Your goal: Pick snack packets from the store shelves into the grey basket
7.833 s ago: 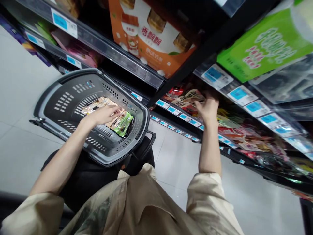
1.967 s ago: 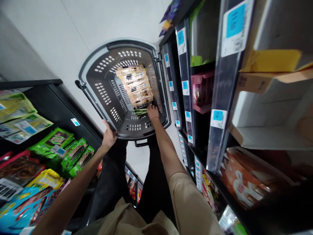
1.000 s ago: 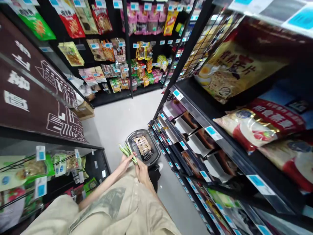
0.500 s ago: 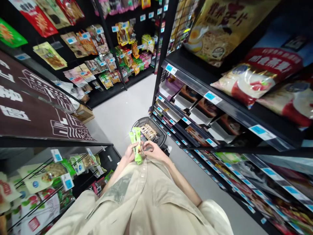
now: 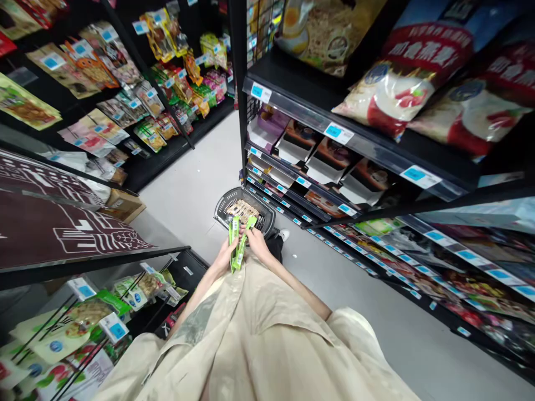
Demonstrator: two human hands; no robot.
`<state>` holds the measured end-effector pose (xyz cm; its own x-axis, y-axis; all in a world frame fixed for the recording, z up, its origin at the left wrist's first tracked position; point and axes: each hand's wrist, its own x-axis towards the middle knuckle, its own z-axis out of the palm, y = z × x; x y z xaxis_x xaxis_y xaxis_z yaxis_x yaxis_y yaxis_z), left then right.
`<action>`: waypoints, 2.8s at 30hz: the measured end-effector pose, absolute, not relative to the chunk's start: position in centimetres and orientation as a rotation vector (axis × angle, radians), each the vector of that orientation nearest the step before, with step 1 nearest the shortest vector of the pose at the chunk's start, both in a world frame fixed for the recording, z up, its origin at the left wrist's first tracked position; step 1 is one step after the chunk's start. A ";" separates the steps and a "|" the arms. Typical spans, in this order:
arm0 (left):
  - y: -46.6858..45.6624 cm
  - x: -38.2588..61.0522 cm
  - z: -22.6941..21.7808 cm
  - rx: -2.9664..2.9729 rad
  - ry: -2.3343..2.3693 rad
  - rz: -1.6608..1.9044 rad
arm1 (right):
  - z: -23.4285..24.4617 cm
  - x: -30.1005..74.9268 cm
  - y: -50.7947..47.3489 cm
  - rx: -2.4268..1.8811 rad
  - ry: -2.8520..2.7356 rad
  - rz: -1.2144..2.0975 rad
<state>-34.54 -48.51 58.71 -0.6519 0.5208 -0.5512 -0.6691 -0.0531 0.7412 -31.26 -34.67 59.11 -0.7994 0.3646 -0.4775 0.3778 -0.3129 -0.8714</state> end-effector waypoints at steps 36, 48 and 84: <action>-48.2 -34.6 61.3 -0.087 1.213 1.767 | 63.1 -30.7 -34.7 1.224 1.871 -2.628; -49.0 -35.2 60.3 -0.286 0.947 1.826 | 62.7 -30.9 -33.1 1.224 1.457 -2.733; -49.3 -33.5 61.7 -0.185 1.317 1.770 | 62.5 -30.8 -33.6 1.340 1.477 -2.814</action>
<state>-33.47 -49.33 61.67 -0.5884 0.5604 -0.5829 -0.7192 -0.0334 0.6940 -30.81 -33.60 62.49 -0.6584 0.5719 -0.4894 0.0781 -0.5947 -0.8001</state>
